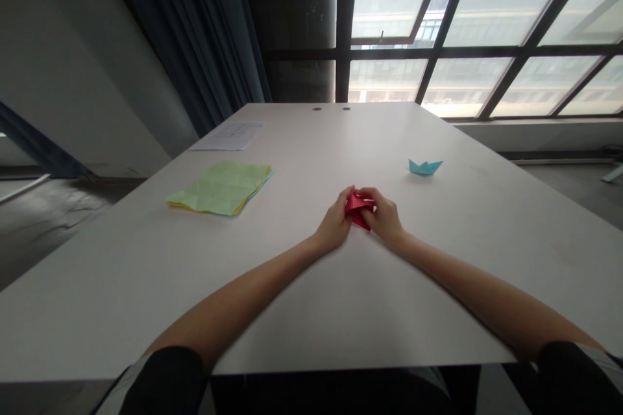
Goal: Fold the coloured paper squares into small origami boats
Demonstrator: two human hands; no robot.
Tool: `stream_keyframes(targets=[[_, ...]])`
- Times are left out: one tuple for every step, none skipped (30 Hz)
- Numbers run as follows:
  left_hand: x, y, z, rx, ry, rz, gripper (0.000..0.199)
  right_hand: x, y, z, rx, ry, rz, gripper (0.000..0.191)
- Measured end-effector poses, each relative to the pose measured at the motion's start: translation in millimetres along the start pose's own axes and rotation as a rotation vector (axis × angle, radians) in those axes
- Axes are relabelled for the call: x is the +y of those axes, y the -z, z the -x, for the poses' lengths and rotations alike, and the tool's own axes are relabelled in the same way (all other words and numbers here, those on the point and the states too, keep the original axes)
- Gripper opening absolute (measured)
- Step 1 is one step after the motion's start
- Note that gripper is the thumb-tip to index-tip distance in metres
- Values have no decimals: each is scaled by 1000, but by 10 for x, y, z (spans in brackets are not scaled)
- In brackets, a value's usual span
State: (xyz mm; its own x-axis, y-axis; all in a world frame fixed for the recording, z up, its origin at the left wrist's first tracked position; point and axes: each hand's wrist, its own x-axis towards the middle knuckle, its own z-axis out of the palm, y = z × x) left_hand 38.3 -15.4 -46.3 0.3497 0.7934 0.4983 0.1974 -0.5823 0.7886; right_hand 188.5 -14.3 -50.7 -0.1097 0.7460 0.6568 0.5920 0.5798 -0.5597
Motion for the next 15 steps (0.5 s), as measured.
stream_keyframes(targets=[[-6,0,1,-2,6,0,59,-6,4,-3,12,-3,-2,38],[-10,-1,2,-5,12,2,59,-12,6,-5,24,-3,-6,38],[-11,-2,3,-5,15,2,60,-16,5,-8,35,-1,-14,39],[-8,-5,4,-3,18,2,60,-20,2,-10,43,1,-26,39],[-2,-9,6,-2,21,1,60,-21,-3,-13,47,2,-41,40],[6,-14,8,-3,27,2,61,-22,-7,-16,47,0,-59,39],[15,-19,11,-9,35,8,61,-22,-10,-20,45,-7,-75,39],[24,-23,13,-20,45,22,62,-22,-9,-25,43,-19,-86,38],[30,-26,14,-38,55,46,64,-23,-4,-31,44,-35,-90,37],[33,-27,14,-62,65,81,65,-25,6,-38,49,-54,-87,36],[32,-24,11,-89,77,125,66,-28,18,-46,58,-76,-79,34],[28,-19,4,-113,91,176,67,-31,33,-55,70,-98,-70,32],[22,-12,-6,-131,112,234,66,-35,47,-63,84,-118,-65,30],[14,-3,-20,-134,141,296,63,-38,60,-70,99,-135,-68,27],[6,6,-37,-121,180,361,57,-41,70,-75,112,-147,-78,23]])
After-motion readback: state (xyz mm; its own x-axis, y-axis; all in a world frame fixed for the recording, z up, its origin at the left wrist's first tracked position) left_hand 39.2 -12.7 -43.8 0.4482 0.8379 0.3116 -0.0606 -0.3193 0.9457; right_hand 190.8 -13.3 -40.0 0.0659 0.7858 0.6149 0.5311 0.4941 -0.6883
